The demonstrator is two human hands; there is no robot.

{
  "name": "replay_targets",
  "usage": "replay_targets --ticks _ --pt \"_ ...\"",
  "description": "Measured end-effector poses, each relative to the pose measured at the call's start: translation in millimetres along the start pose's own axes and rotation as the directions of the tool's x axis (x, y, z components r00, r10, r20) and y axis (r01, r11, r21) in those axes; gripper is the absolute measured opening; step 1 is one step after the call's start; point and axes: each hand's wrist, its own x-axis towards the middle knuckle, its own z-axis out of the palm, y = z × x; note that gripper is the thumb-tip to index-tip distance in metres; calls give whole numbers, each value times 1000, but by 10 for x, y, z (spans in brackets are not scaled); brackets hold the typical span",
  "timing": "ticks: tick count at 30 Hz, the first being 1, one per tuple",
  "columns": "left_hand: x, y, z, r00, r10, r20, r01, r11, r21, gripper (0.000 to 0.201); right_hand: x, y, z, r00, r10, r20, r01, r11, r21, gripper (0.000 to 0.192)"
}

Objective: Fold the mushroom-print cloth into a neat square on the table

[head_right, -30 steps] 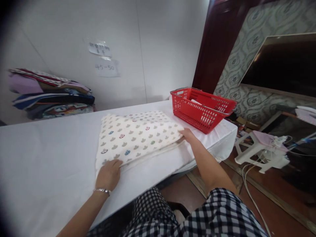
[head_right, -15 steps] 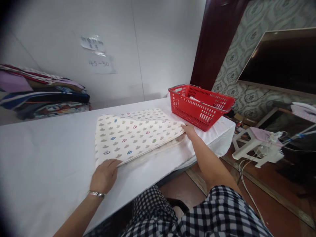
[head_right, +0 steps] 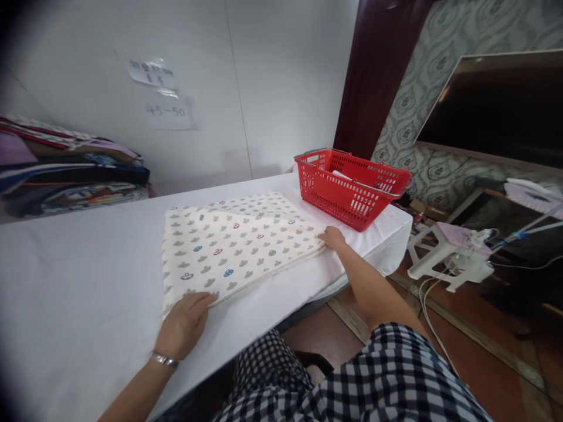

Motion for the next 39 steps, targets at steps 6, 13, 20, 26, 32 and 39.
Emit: replay_targets --ticks 6,13,20,26,32,39 --pt "-42 -17 22 999 21 26 -20 1000 -11 33 -54 27 20 999 0 -41 -4 995 -99 34" --pt "-77 -52 26 999 36 15 -35 999 -30 33 -104 49 7 993 -21 -118 8 993 -115 31" --pt "-87 -57 51 999 46 -14 -46 999 -29 33 -160 86 -43 988 -79 -131 65 992 -105 24" --pt "-100 -81 69 993 97 -62 -98 995 -3 32 -167 77 -28 998 -51 -39 45 988 -147 26" --pt "-97 -82 82 994 82 -68 -84 996 -34 31 -155 32 -25 1000 -8 -28 4 988 -153 24" --pt "-96 -90 90 994 70 -79 -75 996 -57 31 -151 13 -74 999 12 -42 -12 1000 -18 18"
